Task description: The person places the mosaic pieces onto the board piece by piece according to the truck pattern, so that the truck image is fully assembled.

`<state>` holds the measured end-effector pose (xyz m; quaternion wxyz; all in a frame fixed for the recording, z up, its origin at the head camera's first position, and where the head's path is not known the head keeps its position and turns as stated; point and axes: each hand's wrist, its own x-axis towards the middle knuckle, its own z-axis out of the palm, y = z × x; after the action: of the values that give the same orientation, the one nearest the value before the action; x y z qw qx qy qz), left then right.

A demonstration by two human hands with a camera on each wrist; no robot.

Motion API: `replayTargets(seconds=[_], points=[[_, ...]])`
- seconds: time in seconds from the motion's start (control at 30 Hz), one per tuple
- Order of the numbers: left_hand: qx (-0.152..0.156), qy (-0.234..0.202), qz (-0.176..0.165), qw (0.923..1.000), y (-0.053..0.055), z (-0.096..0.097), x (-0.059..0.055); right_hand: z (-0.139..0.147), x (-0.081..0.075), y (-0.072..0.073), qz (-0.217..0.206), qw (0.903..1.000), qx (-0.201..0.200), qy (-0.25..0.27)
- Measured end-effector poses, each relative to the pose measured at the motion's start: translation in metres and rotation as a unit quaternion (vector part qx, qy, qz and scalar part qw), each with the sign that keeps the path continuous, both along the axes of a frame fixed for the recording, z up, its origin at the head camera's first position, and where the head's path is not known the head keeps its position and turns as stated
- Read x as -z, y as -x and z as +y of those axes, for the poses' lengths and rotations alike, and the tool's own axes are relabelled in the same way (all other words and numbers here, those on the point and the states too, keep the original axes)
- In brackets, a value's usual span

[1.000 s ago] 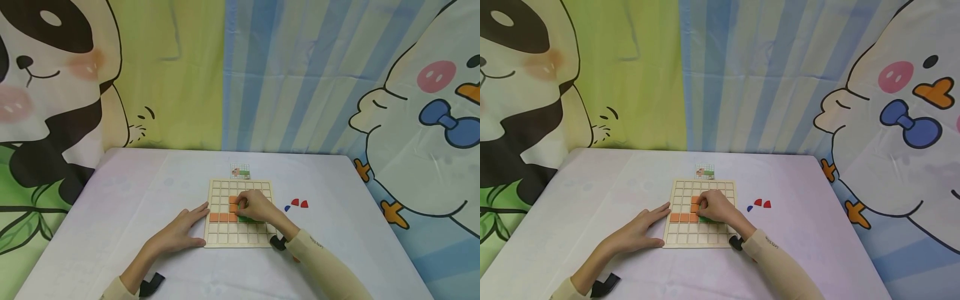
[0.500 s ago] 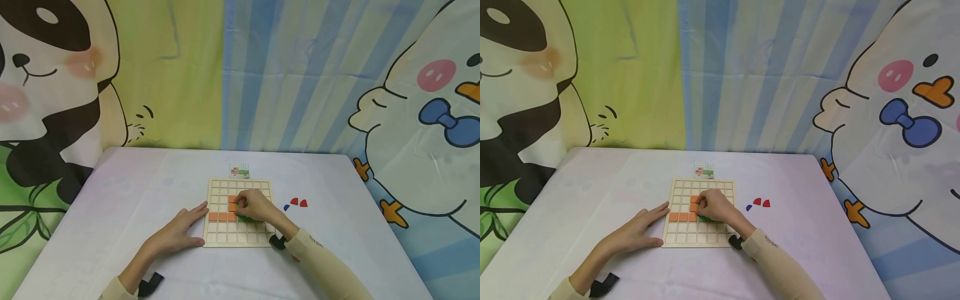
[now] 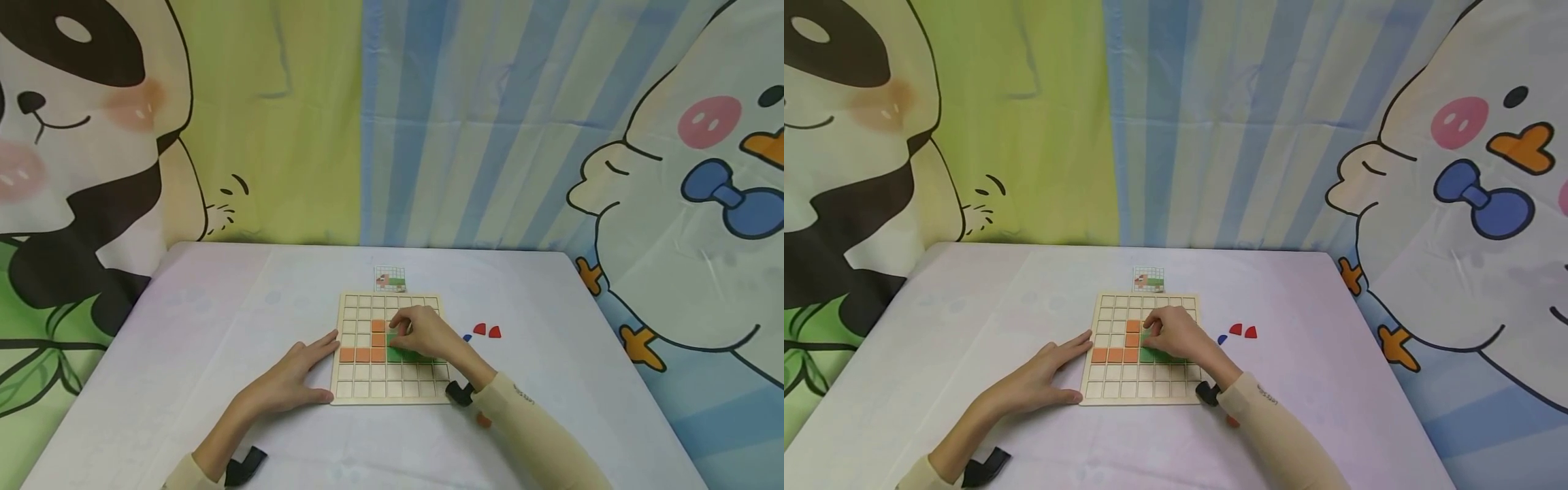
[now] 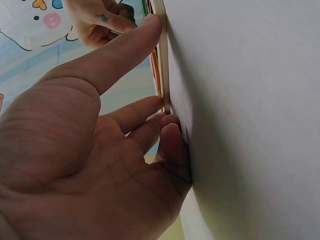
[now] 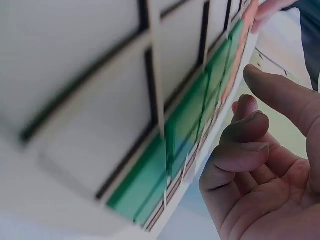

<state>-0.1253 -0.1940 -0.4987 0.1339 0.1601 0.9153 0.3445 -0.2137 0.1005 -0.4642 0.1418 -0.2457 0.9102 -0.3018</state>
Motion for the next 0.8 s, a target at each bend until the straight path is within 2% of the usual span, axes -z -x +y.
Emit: replayTargets(seconds=[0.23,0.37,0.57,0.8], points=[[0.000,-0.005,0.003,1.0000,0.000,-0.001,0.001,0.026,-0.007,0.002,0.005,0.9993,0.036,-0.008],[0.003,-0.011,0.005,0.9999,0.000,-0.003,0.002,0.045,-0.007,0.003,0.002,0.9975,0.069,-0.011],[0.001,-0.012,0.005,0.9999,0.000,-0.003,0.002,0.079,-0.007,0.003,0.005,0.9954,0.095,-0.015],[0.002,-0.015,0.001,0.9999,0.000,-0.003,0.003,0.114,0.000,0.000,0.007,0.9890,0.145,-0.031]])
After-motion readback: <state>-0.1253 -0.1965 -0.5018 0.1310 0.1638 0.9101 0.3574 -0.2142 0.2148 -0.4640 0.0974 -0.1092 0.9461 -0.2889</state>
